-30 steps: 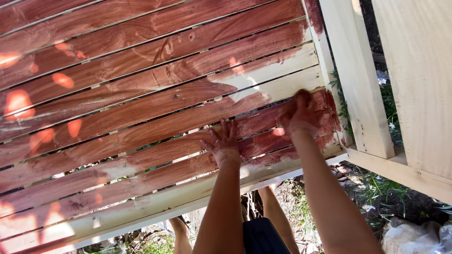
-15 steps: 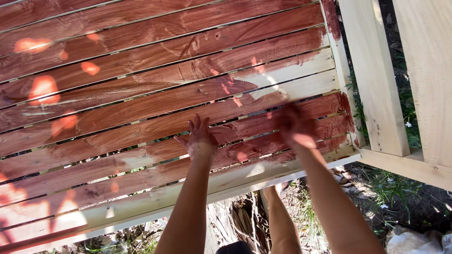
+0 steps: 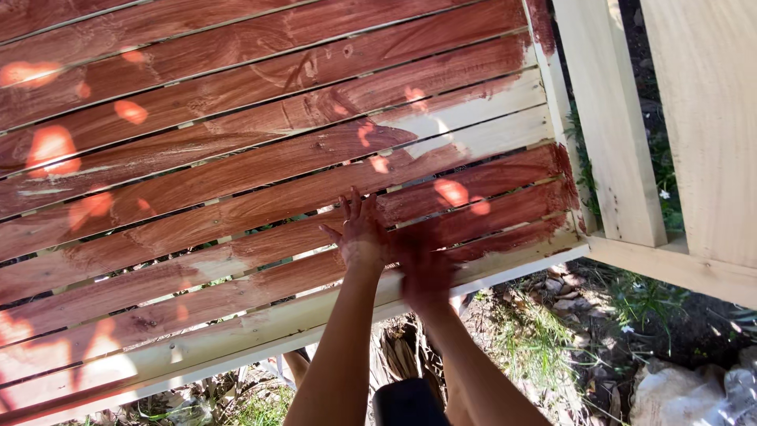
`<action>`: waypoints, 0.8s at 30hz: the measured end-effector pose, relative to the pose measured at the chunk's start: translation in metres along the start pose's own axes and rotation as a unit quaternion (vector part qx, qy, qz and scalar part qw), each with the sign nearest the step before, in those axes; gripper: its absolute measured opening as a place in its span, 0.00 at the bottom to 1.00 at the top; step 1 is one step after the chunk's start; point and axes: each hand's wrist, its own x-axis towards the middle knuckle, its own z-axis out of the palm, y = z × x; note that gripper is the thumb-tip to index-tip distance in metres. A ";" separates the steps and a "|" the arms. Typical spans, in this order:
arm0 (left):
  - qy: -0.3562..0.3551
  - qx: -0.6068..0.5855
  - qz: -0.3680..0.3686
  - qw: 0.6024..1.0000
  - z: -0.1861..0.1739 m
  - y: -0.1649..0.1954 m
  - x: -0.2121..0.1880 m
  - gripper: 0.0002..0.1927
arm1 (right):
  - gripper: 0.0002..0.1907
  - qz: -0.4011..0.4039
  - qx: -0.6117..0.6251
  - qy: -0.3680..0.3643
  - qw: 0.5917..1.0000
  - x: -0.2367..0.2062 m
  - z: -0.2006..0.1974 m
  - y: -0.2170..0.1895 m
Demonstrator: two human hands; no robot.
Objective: The person applies a red-brown wood stain to a slatted wooden bench outdoors. They dip a cloth or pad into a bucket of stain and rub it across the bench slats by hand, working section by section and repositioning around the bench to cover bare wood, including the edges and frame.
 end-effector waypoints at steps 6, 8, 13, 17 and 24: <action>0.034 -0.010 0.047 0.998 0.015 0.013 -0.012 0.34 | 0.31 -0.188 0.053 -0.076 0.978 -0.008 -0.016 0.025; 0.034 -0.003 0.044 0.998 0.020 0.013 -0.015 0.33 | 0.27 -0.202 0.066 -0.041 0.976 -0.006 -0.028 0.078; 0.046 0.017 0.036 0.998 0.039 0.014 -0.023 0.32 | 0.22 -0.123 -0.094 -0.007 0.988 0.011 -0.072 0.241; 0.066 -0.041 0.017 0.997 0.051 0.017 -0.033 0.29 | 0.33 0.054 -0.063 -0.107 0.991 0.024 -0.083 0.284; 0.102 -0.130 -0.022 0.986 0.055 -0.005 -0.060 0.29 | 0.29 -0.061 -0.192 -0.244 0.949 0.009 -0.094 0.196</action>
